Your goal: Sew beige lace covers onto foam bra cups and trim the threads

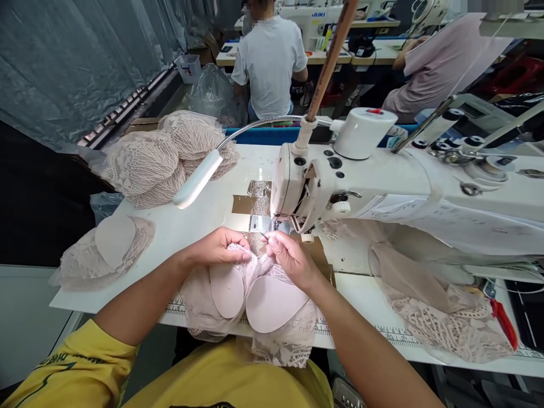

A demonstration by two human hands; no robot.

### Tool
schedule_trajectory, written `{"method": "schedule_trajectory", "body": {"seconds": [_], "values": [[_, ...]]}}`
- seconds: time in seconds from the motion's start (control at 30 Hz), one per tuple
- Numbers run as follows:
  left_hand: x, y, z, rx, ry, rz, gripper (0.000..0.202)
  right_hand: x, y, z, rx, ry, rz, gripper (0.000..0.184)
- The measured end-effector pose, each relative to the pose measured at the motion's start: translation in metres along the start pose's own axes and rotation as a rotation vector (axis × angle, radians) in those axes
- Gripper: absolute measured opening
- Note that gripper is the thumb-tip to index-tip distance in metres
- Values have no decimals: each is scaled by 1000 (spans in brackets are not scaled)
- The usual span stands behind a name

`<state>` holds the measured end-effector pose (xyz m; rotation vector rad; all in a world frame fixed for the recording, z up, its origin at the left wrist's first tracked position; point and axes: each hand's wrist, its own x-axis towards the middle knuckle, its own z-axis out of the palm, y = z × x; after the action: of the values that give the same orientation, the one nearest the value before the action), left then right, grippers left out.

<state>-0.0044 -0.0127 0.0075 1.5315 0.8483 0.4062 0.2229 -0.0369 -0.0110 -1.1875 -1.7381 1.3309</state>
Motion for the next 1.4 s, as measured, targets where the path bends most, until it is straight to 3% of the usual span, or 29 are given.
{"method": "schedule_trajectory", "body": {"seconds": [0.13,0.37,0.67,0.77,0.9,0.97,1.07,1.13,1.27,1.4], "values": [[0,-2,-3,-21,-11,-29,29,-1,1,-3,-104,-53,-20,36],[1,-2,1,-81,25,-81,31,-1,-12,5,-80,-141,-25,25],[3,-2,5,-111,7,-67,28,-3,-13,12,-43,-38,-37,21],[4,-2,6,-124,-25,-28,26,-1,-12,15,23,-62,0,33],[-7,3,-12,87,-160,-49,22,2,-14,12,-156,-64,52,16],[-16,7,-26,203,-195,-113,20,2,-17,8,-231,-45,75,19],[-27,9,-43,208,-120,-139,21,1,-18,4,-208,-229,99,25],[-28,9,-45,155,-50,-103,24,1,-16,5,-124,-279,96,29],[-22,7,-33,78,3,-58,25,4,-12,15,-16,-75,53,23],[-15,5,-20,57,37,-15,25,4,-14,26,0,-58,96,22]]}}
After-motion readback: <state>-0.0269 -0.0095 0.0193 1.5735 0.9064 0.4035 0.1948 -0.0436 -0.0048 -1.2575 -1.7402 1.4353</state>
